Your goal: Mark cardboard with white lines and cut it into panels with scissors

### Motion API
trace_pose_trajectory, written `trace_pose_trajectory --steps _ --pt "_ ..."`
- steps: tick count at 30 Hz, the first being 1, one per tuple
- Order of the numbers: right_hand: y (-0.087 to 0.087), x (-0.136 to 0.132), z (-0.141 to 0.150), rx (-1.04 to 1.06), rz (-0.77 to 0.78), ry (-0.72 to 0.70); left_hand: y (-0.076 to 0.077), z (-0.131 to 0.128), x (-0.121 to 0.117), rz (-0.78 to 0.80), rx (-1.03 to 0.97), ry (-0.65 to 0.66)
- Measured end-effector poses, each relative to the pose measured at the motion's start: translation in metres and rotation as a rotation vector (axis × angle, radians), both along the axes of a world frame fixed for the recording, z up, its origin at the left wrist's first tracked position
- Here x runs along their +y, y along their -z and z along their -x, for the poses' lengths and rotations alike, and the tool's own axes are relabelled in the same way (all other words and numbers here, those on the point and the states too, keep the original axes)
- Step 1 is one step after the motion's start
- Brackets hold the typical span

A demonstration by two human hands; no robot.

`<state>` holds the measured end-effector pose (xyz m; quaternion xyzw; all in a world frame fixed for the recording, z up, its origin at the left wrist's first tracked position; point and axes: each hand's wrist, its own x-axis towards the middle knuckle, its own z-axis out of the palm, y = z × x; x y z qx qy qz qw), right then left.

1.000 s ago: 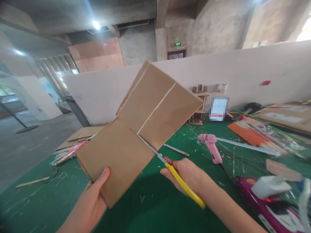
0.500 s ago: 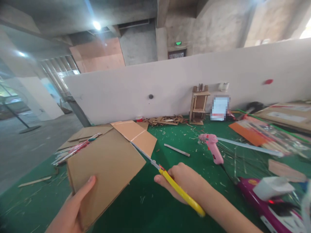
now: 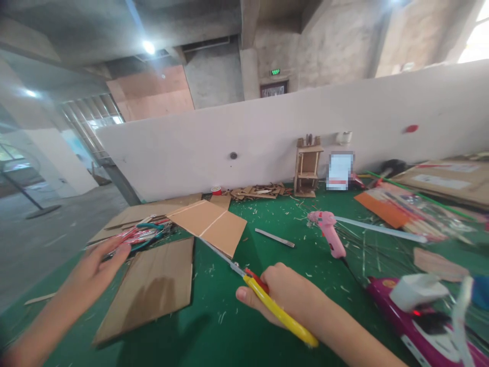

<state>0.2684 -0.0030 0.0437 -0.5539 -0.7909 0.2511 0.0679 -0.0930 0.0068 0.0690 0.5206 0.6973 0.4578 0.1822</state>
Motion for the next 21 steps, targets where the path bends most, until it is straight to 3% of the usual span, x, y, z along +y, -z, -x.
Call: trace_pose_trajectory --steps 2,3,5,9,13,16,21 --pt "0.002 -0.002 0.001 -0.014 -0.013 0.007 -0.01 -0.021 0.015 0.105 -0.344 0.088" --pt "0.003 -0.003 0.002 -0.02 -0.023 0.007 -0.013 -0.032 0.024 0.155 -0.447 0.205" --pt "0.006 -0.005 0.003 -0.028 -0.049 0.004 -0.017 -0.052 0.044 0.226 -0.522 0.317" --pt "0.004 -0.011 0.004 -0.03 -0.087 -0.023 -0.018 -0.071 0.07 0.198 -0.652 0.32" --pt "-0.005 -0.015 -0.005 0.049 -0.055 -0.092 -0.021 -0.068 0.078 0.041 -0.775 0.343" --pt "-0.003 -0.014 -0.013 0.173 -0.05 -0.127 -0.03 -0.058 0.081 -0.1 -0.789 0.296" --pt "0.015 0.003 -0.01 0.573 -0.071 -0.074 -0.048 -0.045 0.076 -0.152 -0.467 0.332"
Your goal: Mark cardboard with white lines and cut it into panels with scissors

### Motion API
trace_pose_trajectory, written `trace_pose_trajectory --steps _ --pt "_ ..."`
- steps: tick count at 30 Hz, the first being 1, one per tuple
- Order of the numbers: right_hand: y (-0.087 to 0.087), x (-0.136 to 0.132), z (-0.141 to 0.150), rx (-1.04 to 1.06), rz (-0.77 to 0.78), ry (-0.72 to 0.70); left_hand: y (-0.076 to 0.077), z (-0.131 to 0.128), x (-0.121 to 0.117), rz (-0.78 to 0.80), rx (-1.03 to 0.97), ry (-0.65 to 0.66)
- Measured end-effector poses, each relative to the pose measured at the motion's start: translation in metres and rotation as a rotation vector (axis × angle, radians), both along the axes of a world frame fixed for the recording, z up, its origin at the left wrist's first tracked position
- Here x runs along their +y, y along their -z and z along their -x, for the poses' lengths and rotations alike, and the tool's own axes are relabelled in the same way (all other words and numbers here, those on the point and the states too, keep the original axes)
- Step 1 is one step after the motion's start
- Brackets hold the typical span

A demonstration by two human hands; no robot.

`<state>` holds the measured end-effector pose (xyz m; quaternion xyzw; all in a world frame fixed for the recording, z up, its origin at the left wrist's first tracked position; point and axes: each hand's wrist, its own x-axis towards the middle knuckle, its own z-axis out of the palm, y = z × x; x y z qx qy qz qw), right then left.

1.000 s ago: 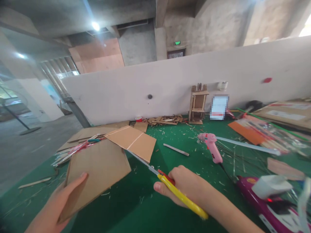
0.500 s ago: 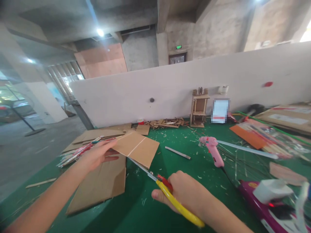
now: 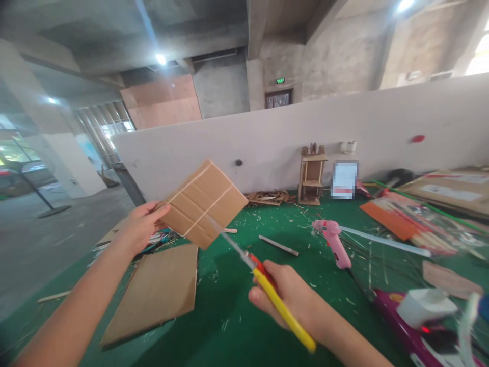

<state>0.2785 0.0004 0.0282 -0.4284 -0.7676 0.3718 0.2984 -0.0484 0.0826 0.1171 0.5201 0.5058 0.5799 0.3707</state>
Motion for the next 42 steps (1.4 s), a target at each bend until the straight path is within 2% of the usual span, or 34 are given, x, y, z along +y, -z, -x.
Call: trace_pose_trajectory --steps 3,6,8,12,14,17,20,23,25,28,29,31,34,36,38,40,42 --pt "0.0 0.011 0.005 0.314 -0.001 0.207 -0.012 -0.001 -0.013 -0.012 0.067 0.019" --pt "-0.008 0.016 0.004 0.436 -0.077 0.369 -0.023 -0.01 -0.026 0.05 0.129 0.109" --pt "-0.012 0.017 0.003 0.452 -0.077 0.374 -0.03 -0.021 -0.033 0.073 0.192 0.185" --pt "-0.011 0.015 0.008 0.468 0.064 0.307 -0.038 -0.048 -0.037 0.019 0.369 0.289" --pt "-0.009 0.014 0.011 0.49 0.12 0.276 -0.039 -0.059 -0.034 -0.026 0.482 0.277" --pt "-0.01 0.015 0.015 0.59 0.15 0.305 -0.035 -0.064 -0.023 -0.124 0.555 0.164" --pt "-0.014 0.019 0.015 0.805 0.177 0.359 -0.025 -0.051 -0.007 -0.192 0.496 0.036" --pt "-0.018 0.024 0.013 1.03 0.221 0.394 -0.005 -0.036 0.008 -0.165 0.261 -0.005" --pt "-0.02 0.027 0.012 1.102 0.252 0.408 0.016 -0.035 0.01 -0.077 0.003 0.118" --pt "-0.016 0.027 0.014 1.132 0.276 0.402 0.052 -0.054 -0.006 0.149 -0.339 0.376" --pt "-0.014 0.026 0.015 1.118 0.279 0.395 0.063 -0.063 -0.014 0.186 -0.397 0.413" --pt "-0.008 0.026 0.016 1.038 0.28 0.384 0.077 -0.08 -0.028 0.207 -0.496 0.399" --pt "0.001 0.029 0.006 0.744 0.267 0.392 0.08 -0.086 -0.035 0.115 -0.629 0.243" --pt "0.004 0.033 -0.007 0.442 0.189 0.37 0.075 -0.076 -0.03 0.022 -0.704 0.121" --pt "0.005 0.036 -0.02 0.144 0.031 0.246 0.071 -0.061 -0.022 -0.035 -0.744 0.045" --pt "0.004 0.037 -0.029 -0.04 -0.076 0.128 0.07 -0.047 -0.015 -0.067 -0.747 0.032" --pt "0.001 0.036 -0.032 -0.123 -0.101 0.078 0.071 -0.038 -0.011 -0.097 -0.739 0.046"
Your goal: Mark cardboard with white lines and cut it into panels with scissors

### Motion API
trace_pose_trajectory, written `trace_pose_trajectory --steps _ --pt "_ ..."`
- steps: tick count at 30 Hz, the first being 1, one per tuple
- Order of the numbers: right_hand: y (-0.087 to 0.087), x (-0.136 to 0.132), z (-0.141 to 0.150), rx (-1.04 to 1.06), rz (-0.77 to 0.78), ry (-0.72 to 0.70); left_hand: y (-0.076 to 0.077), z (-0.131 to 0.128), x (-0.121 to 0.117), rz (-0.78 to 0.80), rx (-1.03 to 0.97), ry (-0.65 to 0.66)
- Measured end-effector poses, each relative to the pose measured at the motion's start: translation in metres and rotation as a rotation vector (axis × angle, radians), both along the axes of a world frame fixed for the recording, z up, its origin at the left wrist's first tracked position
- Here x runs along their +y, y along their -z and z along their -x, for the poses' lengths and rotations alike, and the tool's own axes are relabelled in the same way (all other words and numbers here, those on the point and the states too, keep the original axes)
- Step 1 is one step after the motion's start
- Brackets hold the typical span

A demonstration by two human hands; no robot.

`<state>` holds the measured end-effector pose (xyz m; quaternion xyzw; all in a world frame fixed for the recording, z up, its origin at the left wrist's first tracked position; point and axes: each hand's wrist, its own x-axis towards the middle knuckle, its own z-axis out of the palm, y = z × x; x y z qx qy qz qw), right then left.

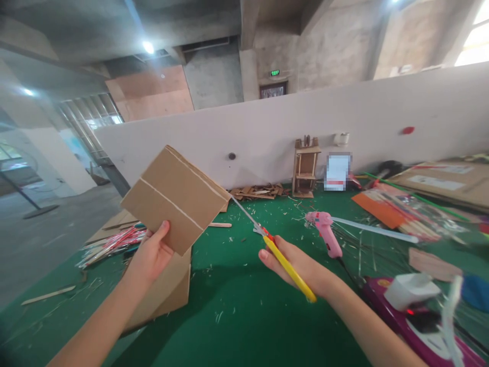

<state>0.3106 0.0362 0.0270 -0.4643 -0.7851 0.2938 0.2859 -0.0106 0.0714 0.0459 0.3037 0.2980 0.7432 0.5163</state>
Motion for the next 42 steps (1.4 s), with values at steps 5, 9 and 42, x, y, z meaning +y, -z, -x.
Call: trace_pose_trajectory --steps 5,9,42 --pt "-0.004 -0.004 0.006 -0.078 -0.008 -0.018 0.002 -0.002 -0.003 -0.01 0.004 0.028" --pt "-0.005 -0.004 0.008 -0.084 -0.04 -0.028 0.002 -0.013 -0.01 0.02 0.006 0.066" --pt "-0.001 -0.005 0.01 -0.094 -0.057 -0.033 0.0 -0.005 -0.012 0.05 0.017 0.061"
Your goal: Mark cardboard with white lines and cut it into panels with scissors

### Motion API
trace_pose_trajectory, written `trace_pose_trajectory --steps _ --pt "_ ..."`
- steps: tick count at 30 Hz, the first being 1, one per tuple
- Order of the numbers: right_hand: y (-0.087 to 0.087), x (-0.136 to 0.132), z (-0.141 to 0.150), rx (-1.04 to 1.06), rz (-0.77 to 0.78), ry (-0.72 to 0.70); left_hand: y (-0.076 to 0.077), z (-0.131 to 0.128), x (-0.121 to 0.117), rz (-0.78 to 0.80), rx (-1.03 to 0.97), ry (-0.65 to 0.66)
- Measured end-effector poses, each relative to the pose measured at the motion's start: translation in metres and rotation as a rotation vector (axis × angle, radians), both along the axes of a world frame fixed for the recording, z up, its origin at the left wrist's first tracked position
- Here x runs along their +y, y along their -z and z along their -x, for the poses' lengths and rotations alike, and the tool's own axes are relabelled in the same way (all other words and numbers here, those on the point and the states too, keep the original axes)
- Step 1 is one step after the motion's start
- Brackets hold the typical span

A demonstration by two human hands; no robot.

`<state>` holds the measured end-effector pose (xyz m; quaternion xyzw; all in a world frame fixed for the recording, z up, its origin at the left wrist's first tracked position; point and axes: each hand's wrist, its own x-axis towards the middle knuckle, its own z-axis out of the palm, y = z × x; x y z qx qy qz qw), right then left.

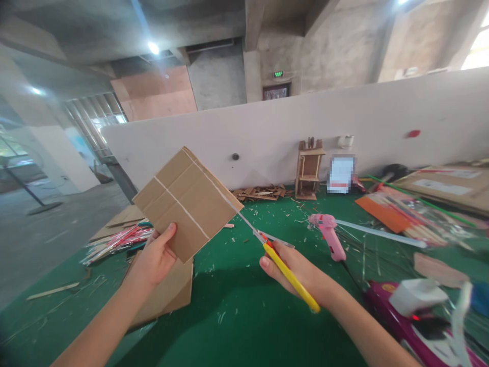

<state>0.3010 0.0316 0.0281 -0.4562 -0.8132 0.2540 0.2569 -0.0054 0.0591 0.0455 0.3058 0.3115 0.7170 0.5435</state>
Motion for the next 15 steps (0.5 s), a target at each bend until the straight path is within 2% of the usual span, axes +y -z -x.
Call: trace_pose_trajectory --steps 4,15 --pt "-0.0003 0.0002 -0.001 0.003 -0.001 0.007 0.001 -0.0006 -0.0004 -0.004 0.017 0.031" --pt "-0.0028 0.0005 0.0008 0.037 0.005 0.034 -0.0052 -0.005 -0.0035 -0.016 0.03 0.0"
